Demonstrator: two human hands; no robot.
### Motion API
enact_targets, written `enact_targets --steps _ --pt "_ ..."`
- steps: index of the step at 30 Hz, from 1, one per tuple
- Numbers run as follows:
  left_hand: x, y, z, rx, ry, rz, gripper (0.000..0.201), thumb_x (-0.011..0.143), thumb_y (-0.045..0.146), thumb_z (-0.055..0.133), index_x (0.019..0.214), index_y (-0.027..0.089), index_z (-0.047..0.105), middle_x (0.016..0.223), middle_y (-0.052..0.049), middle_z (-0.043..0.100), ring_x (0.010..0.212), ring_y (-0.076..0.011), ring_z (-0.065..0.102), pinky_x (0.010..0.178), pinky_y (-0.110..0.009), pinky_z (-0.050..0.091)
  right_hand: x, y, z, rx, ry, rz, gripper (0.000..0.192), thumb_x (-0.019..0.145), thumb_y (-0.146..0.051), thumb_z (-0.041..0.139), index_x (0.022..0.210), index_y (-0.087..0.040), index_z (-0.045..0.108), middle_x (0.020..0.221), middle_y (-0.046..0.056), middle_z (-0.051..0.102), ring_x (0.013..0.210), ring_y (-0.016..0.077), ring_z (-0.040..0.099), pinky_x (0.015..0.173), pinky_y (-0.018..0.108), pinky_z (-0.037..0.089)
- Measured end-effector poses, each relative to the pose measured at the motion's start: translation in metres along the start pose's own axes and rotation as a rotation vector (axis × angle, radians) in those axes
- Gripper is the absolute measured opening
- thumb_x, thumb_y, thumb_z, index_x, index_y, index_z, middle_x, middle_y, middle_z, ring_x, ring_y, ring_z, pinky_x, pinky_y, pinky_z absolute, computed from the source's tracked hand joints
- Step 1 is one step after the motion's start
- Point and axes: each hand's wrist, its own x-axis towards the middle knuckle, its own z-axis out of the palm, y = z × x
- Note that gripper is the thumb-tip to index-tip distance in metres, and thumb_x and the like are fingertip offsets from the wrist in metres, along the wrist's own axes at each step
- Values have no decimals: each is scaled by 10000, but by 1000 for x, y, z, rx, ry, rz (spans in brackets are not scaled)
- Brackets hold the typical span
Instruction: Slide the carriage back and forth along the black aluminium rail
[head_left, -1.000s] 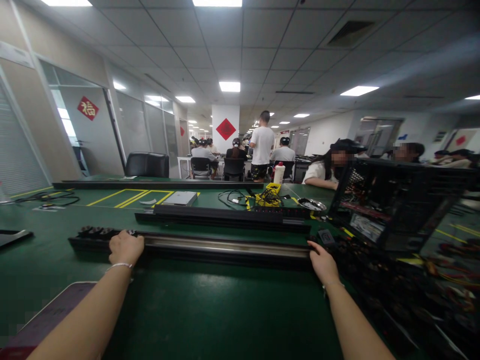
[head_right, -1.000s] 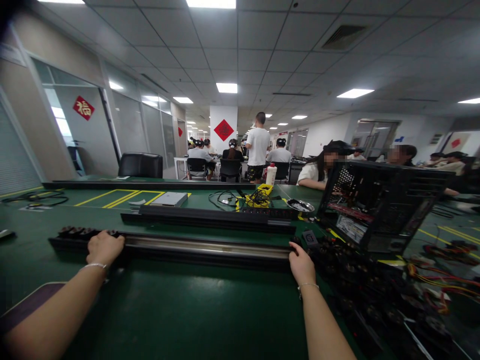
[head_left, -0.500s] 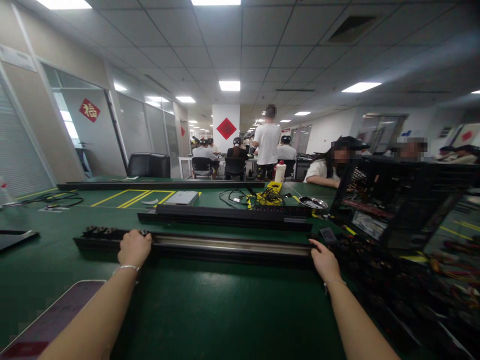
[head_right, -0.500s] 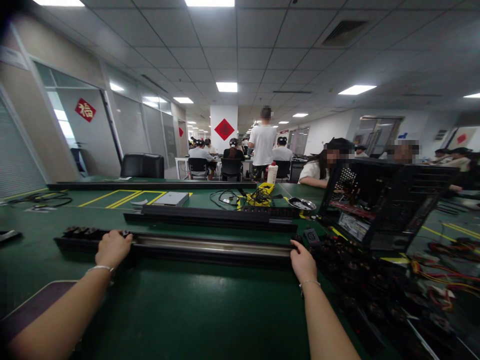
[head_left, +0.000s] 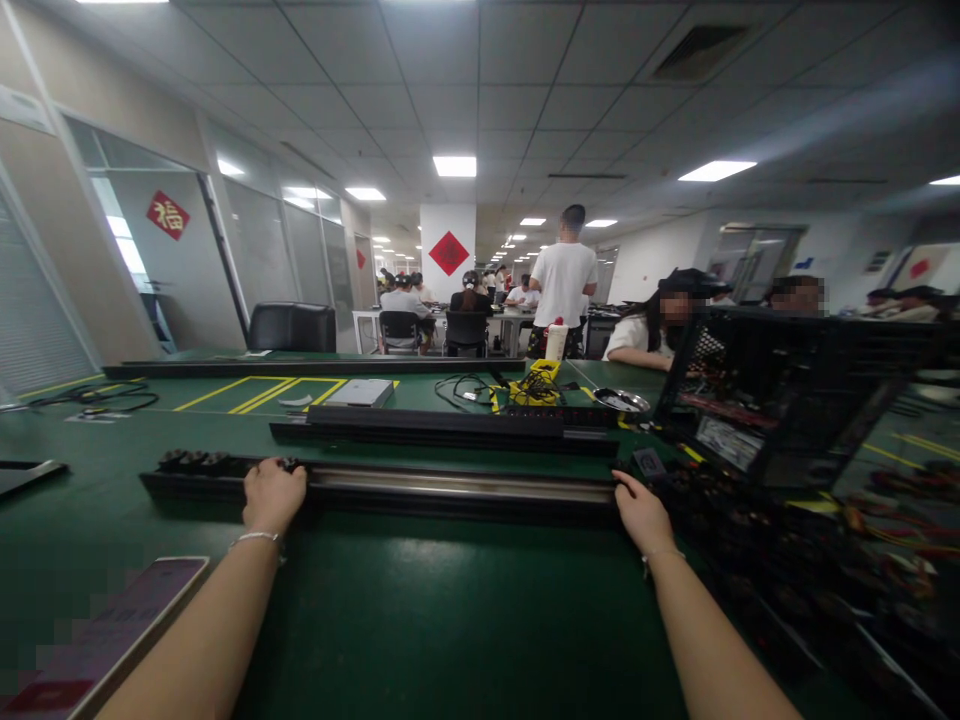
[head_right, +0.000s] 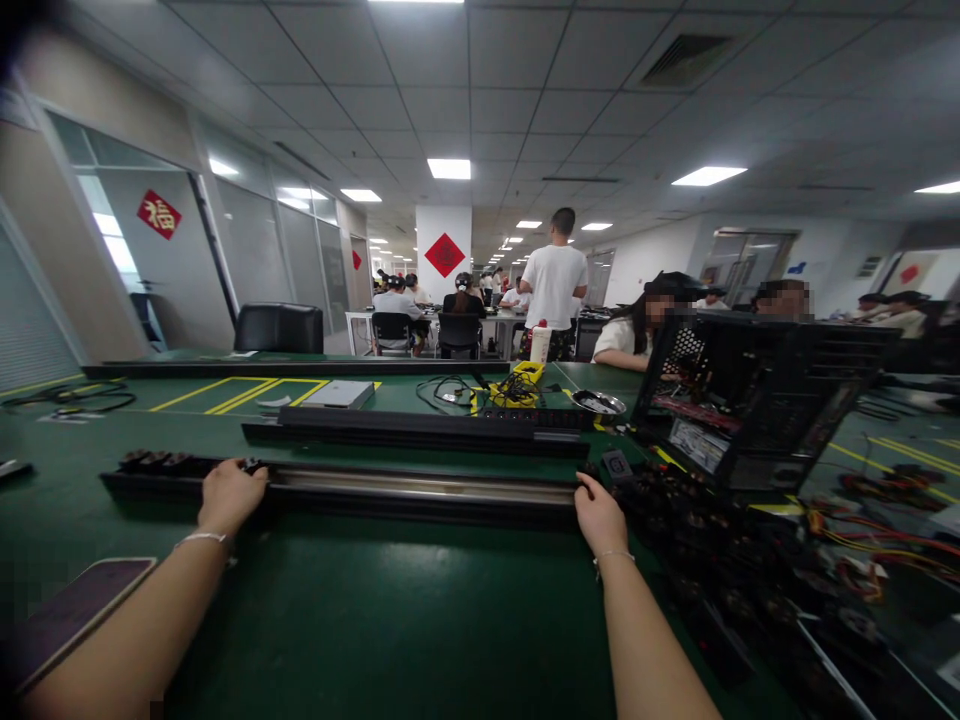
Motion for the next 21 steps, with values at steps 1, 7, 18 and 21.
enact_targets --steps 1,7,18,21 --pt "-2 1 1 -12 5 -3 551 775 437 406 1221 115 448 1252 -213 481 1287 -326 330 963 -463 393 -1 0 0 2 6 -7 487 761 -342 393 1179 -217 611 783 47 675 655 166 566 630 262 398" --pt "-15 2 1 -85 28 -17 572 798 448 365 1279 143 407 1353 -202 405 1350 -292 216 996 -538 349 -5 -2 -1 5 14 -13 481 767 -348 382 1162 -218 623 656 16 647 542 141 524 569 251 375" --pt "-9 -7 7 -84 31 -13 557 791 458 380 1278 194 434 1392 -162 375 1369 -265 183 1030 -508 316 -6 -2 -1 11 28 -4 466 762 -332 391 1144 -216 633 694 23 656 565 137 531 579 246 376" --pt "-10 -7 5 -84 29 -19 567 785 470 383 1277 192 437 1407 -169 352 1365 -267 200 1035 -487 314 -6 -2 -2 15 26 -2 472 759 -340 388 1144 -218 633 675 18 649 549 136 523 555 245 371"
